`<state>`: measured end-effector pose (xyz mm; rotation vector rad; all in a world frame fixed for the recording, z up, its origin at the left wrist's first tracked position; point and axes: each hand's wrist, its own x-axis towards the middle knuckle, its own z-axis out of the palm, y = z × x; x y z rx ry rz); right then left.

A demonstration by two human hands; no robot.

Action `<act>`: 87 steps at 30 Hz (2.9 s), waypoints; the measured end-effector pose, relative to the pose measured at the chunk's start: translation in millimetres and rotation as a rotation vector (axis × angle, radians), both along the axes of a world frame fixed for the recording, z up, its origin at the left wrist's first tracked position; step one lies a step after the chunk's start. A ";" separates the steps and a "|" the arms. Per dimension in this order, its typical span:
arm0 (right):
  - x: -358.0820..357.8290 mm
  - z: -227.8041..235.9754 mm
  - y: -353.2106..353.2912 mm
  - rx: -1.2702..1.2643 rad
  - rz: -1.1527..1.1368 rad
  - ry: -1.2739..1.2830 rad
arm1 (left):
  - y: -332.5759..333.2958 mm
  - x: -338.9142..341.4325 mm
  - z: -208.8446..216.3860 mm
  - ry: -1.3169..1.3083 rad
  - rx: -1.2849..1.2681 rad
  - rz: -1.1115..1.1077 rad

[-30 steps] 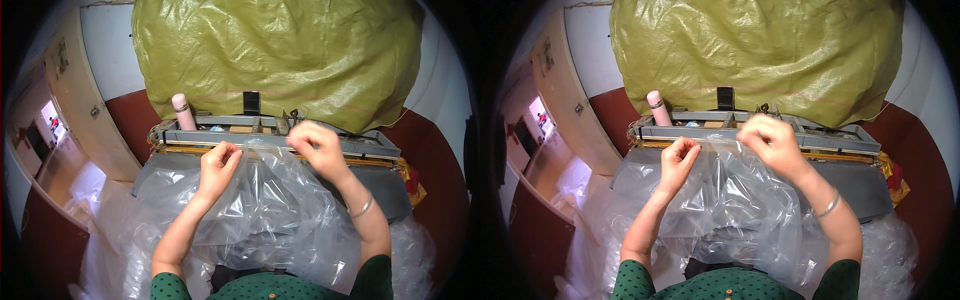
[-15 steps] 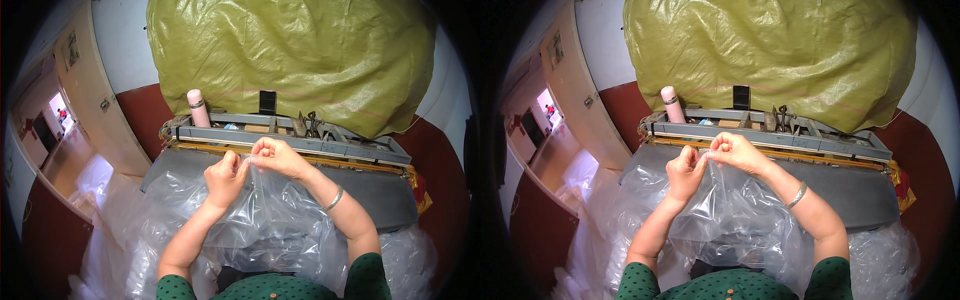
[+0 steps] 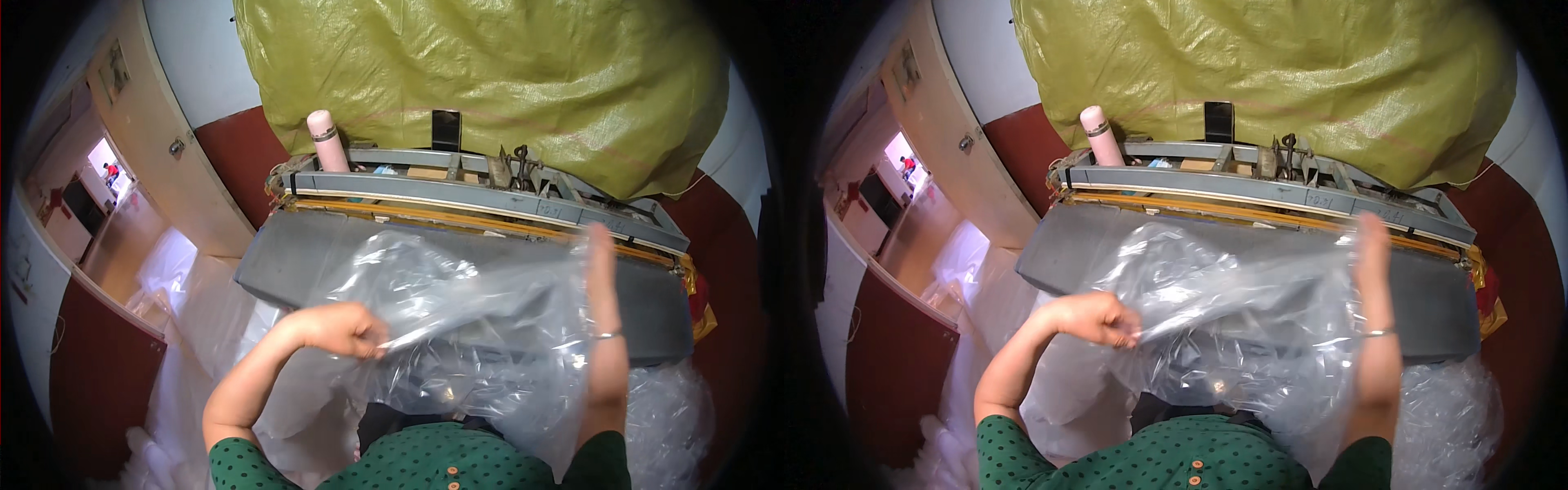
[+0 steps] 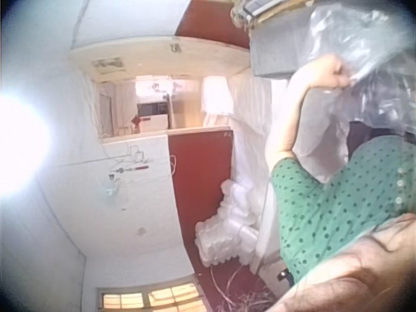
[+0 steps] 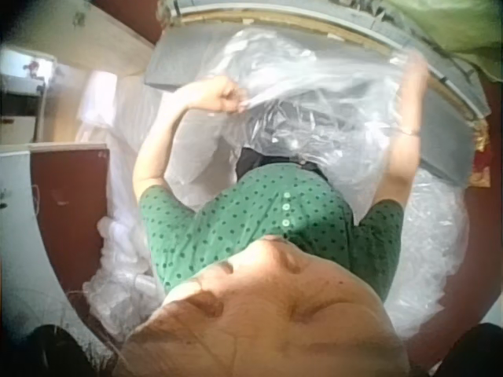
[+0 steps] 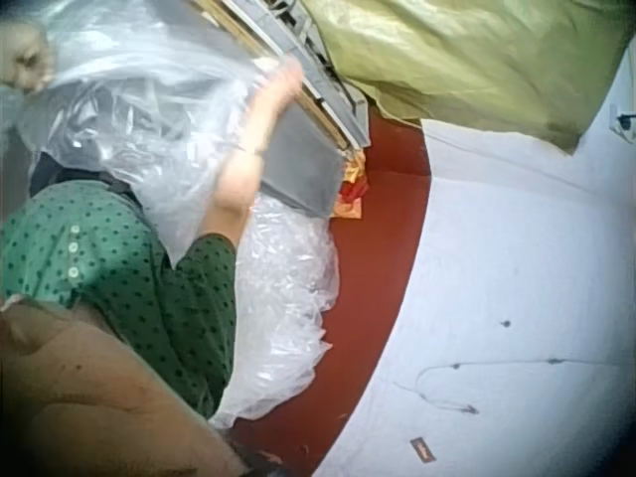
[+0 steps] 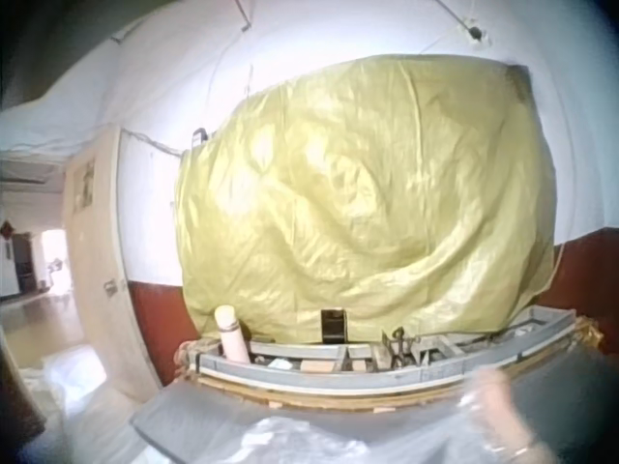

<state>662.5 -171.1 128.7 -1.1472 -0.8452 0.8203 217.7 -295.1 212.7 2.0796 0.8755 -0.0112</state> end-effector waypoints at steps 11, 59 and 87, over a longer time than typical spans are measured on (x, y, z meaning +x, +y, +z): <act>473.0 -108.1 -346.3 -0.606 -0.999 -1.003 | -85.0 -89.9 -171.7 0.358 -0.264 0.140; 321.1 -69.2 -125.3 -0.754 -0.956 -1.223 | -5.2 432.4 -124.5 -0.661 -0.550 -0.061; 332.2 -73.2 -141.4 -0.874 -0.860 -1.311 | 0.1 34.4 7.8 -1.191 0.194 0.904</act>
